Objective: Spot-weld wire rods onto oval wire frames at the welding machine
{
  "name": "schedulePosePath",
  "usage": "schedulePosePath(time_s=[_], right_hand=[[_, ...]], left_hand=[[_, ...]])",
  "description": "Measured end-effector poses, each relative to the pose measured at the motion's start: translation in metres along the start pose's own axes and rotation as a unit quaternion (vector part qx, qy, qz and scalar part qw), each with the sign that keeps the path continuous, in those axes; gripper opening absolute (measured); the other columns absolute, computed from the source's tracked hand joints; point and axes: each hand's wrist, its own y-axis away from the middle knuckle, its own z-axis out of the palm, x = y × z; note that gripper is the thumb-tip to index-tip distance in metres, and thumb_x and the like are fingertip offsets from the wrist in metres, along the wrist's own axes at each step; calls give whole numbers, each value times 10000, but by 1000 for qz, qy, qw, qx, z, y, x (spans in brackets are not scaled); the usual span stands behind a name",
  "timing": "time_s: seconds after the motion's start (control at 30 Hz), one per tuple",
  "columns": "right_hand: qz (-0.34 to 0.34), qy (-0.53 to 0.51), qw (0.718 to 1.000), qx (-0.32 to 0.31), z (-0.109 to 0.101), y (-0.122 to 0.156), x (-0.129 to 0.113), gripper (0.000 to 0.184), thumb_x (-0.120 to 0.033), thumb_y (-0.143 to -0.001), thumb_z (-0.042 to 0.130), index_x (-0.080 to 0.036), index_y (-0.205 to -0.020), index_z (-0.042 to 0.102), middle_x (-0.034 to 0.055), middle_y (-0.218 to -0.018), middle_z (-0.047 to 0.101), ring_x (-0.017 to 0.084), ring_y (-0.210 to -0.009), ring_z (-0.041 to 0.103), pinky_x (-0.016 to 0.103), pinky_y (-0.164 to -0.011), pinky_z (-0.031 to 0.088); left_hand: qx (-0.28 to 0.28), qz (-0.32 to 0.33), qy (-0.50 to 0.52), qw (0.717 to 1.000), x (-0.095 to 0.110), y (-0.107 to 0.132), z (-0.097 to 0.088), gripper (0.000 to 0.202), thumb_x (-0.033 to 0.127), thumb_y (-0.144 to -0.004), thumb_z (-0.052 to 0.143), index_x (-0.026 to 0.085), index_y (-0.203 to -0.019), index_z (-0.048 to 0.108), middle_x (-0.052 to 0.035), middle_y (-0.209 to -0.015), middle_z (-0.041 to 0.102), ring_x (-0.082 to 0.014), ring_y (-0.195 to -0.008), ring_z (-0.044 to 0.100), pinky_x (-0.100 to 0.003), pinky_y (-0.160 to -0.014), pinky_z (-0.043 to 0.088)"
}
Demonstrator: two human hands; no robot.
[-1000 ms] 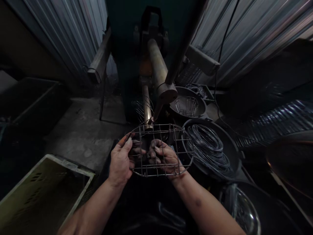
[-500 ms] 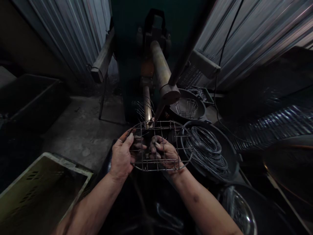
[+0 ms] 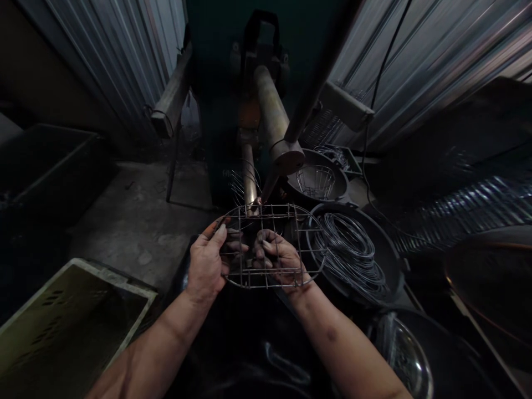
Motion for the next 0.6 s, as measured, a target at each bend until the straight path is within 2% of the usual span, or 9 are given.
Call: schedulePosePath(time_s=[0.1, 0.27, 0.6], right_hand=[[1, -3, 1000, 1, 0, 0, -1, 125, -164, -702, 601, -163, -787, 510, -28, -594, 557, 34, -391, 390, 162, -399, 329], [3, -3, 1000, 12, 2, 1, -3, 133, -154, -698, 597, -164, -802, 516, -28, -603, 559, 37, -393, 387, 162, -387, 333], [-10, -10, 1000, 23, 7, 3, -4, 130, -160, -708, 588, -154, -826, 535, -25, -610, 563, 29, -388, 383, 163, -397, 323]], left_hand=[[3, -1, -1, 1000, 0, 0, 0, 327, 281, -714, 634, 186, -1024, 590, -20, -724, 665, -134, -502, 625, -176, -364, 439], [14, -14, -13, 1000, 3, 0, 2, 326, 278, -714, 631, 189, -1025, 592, -19, -727, 662, -130, -496, 627, -121, -280, 321], [33, -38, -16, 999, 17, 4, 12, 261, 204, -744, 580, 148, -999, 579, -43, -712, 666, -149, -475, 623, -148, -292, 344]])
